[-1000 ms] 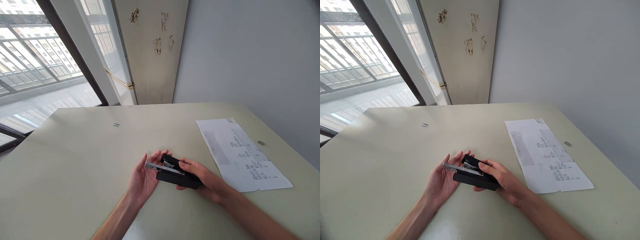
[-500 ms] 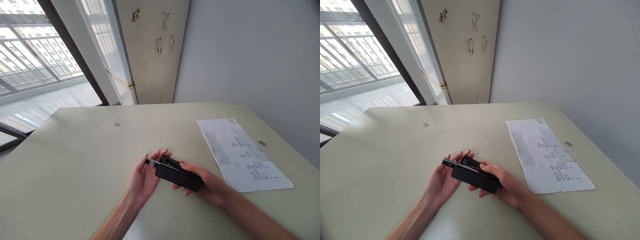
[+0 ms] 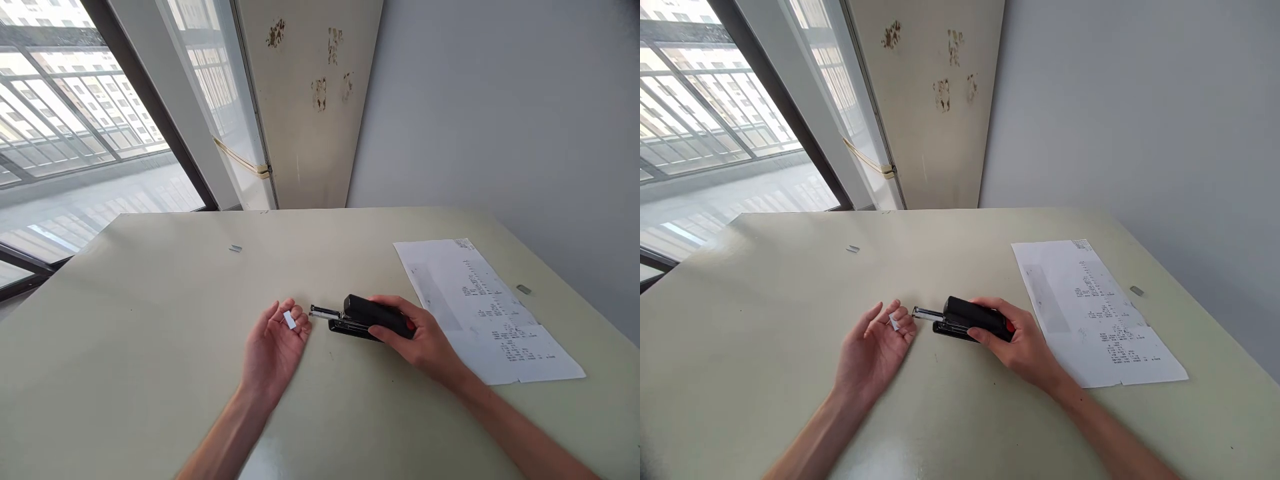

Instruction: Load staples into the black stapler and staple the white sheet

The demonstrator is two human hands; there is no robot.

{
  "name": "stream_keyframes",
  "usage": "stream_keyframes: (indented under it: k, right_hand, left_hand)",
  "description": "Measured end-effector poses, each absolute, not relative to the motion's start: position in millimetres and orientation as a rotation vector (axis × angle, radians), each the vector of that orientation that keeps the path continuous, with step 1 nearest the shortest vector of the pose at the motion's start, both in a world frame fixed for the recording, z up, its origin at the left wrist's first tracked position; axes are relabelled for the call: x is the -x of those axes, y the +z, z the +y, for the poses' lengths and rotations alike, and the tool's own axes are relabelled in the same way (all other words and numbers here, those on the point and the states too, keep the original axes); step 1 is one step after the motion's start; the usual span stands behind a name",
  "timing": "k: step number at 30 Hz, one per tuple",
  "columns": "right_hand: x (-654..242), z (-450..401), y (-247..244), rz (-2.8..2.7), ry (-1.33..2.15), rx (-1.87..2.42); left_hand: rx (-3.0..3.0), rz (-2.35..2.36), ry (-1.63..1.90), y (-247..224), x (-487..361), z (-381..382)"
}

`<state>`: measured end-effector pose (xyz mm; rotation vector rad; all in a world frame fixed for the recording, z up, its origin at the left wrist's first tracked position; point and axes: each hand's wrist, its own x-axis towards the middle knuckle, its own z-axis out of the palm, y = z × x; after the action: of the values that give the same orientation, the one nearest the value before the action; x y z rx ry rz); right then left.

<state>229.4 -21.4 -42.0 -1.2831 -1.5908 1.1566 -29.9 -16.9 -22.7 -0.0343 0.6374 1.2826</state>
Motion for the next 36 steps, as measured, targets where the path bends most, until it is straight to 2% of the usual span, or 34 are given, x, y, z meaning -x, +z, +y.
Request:
stream_keyframes:
  k: [5, 25, 36]
  right_hand:
    - [-227, -23, -40, -1.743, 1.102, 1.204]
    - [-217, -27, -42, -1.907, 1.119, 1.064]
    - [-216, -27, -47, -1.973, 1.091, 1.046]
  left_hand:
    - [0.05, 0.662, 1.361, -15, 38, -13]
    - [-0.261, 0.675, 1.149, -26, 18, -26]
    - [-0.099, 0.721, 1.237, -19, 25, -21]
